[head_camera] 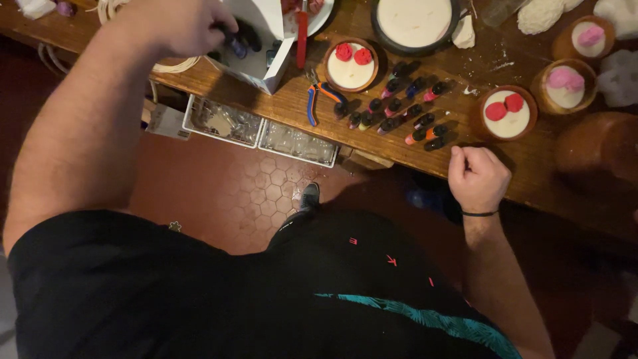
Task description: Sorting and inspecting small bottles of fragrance or dye on a workbench in a candle studio
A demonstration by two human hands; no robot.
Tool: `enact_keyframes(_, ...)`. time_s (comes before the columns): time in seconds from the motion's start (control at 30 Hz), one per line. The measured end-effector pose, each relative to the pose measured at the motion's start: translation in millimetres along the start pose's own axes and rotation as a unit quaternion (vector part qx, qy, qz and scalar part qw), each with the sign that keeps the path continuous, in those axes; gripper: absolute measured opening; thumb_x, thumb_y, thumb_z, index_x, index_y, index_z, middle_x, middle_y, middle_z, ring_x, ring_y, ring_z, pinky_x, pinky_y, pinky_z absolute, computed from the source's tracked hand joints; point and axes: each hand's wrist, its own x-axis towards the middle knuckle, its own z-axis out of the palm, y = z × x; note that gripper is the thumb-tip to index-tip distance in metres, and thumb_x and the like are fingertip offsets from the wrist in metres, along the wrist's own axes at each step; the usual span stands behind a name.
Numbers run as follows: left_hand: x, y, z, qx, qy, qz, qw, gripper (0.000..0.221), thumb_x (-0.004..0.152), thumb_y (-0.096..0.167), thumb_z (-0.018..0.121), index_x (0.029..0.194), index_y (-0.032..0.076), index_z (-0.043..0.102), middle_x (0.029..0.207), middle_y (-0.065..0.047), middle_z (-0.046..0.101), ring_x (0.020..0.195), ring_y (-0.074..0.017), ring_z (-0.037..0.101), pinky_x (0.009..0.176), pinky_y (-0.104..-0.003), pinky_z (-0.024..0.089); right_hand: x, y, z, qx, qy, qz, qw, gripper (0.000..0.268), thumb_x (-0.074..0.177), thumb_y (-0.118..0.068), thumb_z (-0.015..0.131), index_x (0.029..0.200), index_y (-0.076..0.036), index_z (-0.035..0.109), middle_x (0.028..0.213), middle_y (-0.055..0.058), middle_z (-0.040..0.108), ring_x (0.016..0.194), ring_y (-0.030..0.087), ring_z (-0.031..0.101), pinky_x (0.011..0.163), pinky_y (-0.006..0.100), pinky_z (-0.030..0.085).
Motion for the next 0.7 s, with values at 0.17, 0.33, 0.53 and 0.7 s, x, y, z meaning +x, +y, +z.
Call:
enact_keyframes(0.17,-12,54,-23,0.129,-0.069,-0.125,0.981,0.029,0.092,0.032,0.072,0.119,0.026,0.079,0.107,-0.006,0.078,0.099,-0.0323,0.07,0.077,-0.046,0.054,3,-7,-3,0.021,0.001,0.002,1.0,0.032,0.106,-0.005,0.073,0.077,-0.004,0.06,0.072,0.012,0.057,0.067,0.033,0.053,0.064,0.046,0.041)
enact_keyframes(0.33,-1,47,-11,0.228,-0.081,-0.1,0.965,0.022,0.089,0.038,0.07,0.105,0.029,0.082,0.1,-0.004,0.08,0.096,-0.0325,0.075,0.07,-0.046,0.061,1,-5,0,0.026,-0.002,0.016,1.0,0.033,0.105,-0.002,0.074,0.076,-0.004,0.058,0.07,0.011,0.053,0.066,0.032,0.052,0.064,0.045,0.04)
enact_keyframes(0.53,-11,59,-26,0.193,-0.042,-0.078,0.977,0.024,0.098,0.031,0.063,0.107,0.017,0.081,0.097,-0.009,0.079,0.088,-0.0367,0.076,0.066,-0.05,0.062,5,-12,-2,0.04,0.011,0.002,0.999,0.033,0.106,0.005,0.073,0.077,-0.001,0.059,0.068,0.012,0.052,0.065,0.032,0.049,0.063,0.045,0.04)
enact_keyframes(0.7,6,79,-18,0.018,-0.056,-0.069,0.996,0.025,0.087,0.029,0.073,0.107,0.014,0.079,0.088,-0.018,0.075,0.079,-0.0371,0.07,0.072,-0.052,0.056,-3,-3,8,-0.004,0.008,0.004,1.0,0.031,0.107,0.003,0.073,0.078,-0.001,0.063,0.071,0.012,0.056,0.067,0.032,0.052,0.063,0.042,0.041)
